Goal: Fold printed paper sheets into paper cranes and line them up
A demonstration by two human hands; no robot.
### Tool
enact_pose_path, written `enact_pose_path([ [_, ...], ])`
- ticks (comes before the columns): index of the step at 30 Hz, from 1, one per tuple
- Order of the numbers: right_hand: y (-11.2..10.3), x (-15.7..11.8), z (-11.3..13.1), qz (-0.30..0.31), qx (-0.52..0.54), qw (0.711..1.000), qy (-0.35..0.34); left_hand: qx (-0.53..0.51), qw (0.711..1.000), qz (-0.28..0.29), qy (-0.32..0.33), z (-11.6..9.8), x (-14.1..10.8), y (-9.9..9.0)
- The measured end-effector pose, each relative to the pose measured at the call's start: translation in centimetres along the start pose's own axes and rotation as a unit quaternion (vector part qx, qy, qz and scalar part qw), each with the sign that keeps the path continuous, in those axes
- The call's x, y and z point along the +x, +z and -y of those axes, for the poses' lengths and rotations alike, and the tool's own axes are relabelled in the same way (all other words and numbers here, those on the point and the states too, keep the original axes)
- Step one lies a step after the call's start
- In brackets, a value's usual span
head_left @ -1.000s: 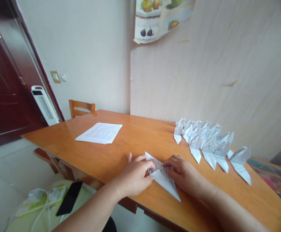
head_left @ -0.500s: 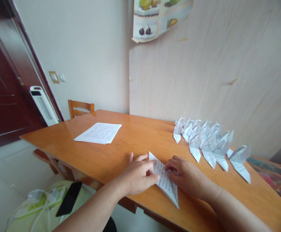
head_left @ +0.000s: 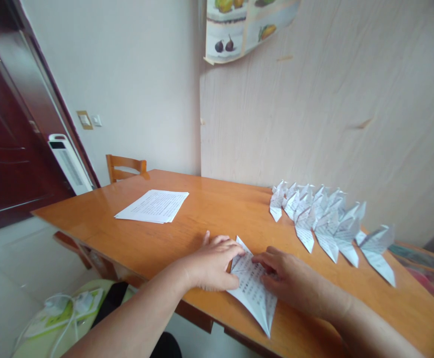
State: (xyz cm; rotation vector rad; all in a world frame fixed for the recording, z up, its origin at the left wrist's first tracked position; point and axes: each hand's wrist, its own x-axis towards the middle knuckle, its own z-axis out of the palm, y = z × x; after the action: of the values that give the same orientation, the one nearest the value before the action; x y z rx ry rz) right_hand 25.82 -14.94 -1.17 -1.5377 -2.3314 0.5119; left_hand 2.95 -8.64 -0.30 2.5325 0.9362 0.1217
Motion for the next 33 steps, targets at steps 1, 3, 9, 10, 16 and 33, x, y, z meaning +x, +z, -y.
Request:
enact_pose_path([
  [1,0.0,0.0,0.0,0.0,0.001,1.0,0.001,0.006,1.0,0.003,0.0,0.1,0.1,-0.1],
  [3,0.0,0.0,0.1,-0.001,0.001,1.0,0.003,0.016,1.0,0.008,0.0,0.3,0.3,-0.3],
  [9,0.2,-0.1,0.0,-0.005,0.004,1.0,0.009,0.025,1.0,0.017,-0.006,0.4,1.0,-0.7],
  [10,0.2,-0.1,0.0,-0.004,0.005,1.0,0.012,0.027,0.999,0.019,-0.008,0.4,1.1,-0.8],
  [16,-0.1,-0.2,0.4,0.003,0.01,1.0,0.027,0.026,0.999,0.043,-0.02,0.9,1.9,-1.0],
  [33,0.0,0.0,-0.4,-0.039,0.008,0.999,0.013,0.068,0.984,-0.108,0.124,-1.5,-2.4,0.8],
])
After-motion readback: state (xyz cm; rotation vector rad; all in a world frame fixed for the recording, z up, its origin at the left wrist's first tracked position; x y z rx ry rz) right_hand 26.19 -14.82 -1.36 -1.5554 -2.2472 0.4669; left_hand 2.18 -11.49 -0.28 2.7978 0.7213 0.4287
